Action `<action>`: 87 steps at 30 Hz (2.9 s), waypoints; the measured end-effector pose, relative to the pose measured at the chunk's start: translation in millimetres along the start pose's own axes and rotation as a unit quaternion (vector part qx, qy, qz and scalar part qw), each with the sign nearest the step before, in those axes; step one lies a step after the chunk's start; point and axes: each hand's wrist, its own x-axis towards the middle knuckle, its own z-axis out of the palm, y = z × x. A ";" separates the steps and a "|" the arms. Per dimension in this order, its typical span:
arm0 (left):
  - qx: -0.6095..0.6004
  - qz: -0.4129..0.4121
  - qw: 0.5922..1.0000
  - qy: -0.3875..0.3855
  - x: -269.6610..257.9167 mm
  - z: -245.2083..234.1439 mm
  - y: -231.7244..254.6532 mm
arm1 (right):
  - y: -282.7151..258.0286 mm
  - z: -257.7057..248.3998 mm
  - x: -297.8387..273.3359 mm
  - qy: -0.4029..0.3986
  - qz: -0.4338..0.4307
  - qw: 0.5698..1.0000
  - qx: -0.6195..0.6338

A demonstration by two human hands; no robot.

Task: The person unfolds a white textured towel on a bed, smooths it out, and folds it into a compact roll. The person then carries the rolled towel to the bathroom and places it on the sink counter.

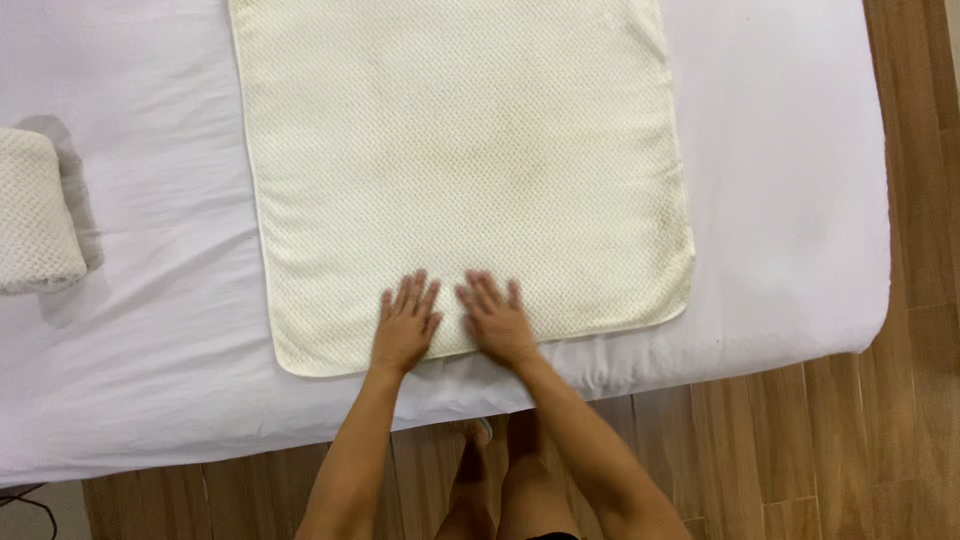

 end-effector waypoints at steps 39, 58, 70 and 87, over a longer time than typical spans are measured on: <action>-0.247 -0.251 0.898 0.263 -9.4 -190.6 -178.2 | 287.0 -230.4 10.9 0.145 0.360 0.898 0.208; -0.305 -0.290 0.857 0.298 211.8 -231.9 -232.5 | 358.8 -230.2 194.3 0.253 0.425 0.792 0.358; -0.276 -0.425 0.860 -0.060 188.7 -141.4 -291.4 | 360.4 -197.4 179.9 0.081 0.536 0.811 0.219; -0.337 -0.409 0.838 -0.131 42.8 -157.6 -272.8 | 373.8 -215.4 25.9 -0.129 0.485 0.797 0.337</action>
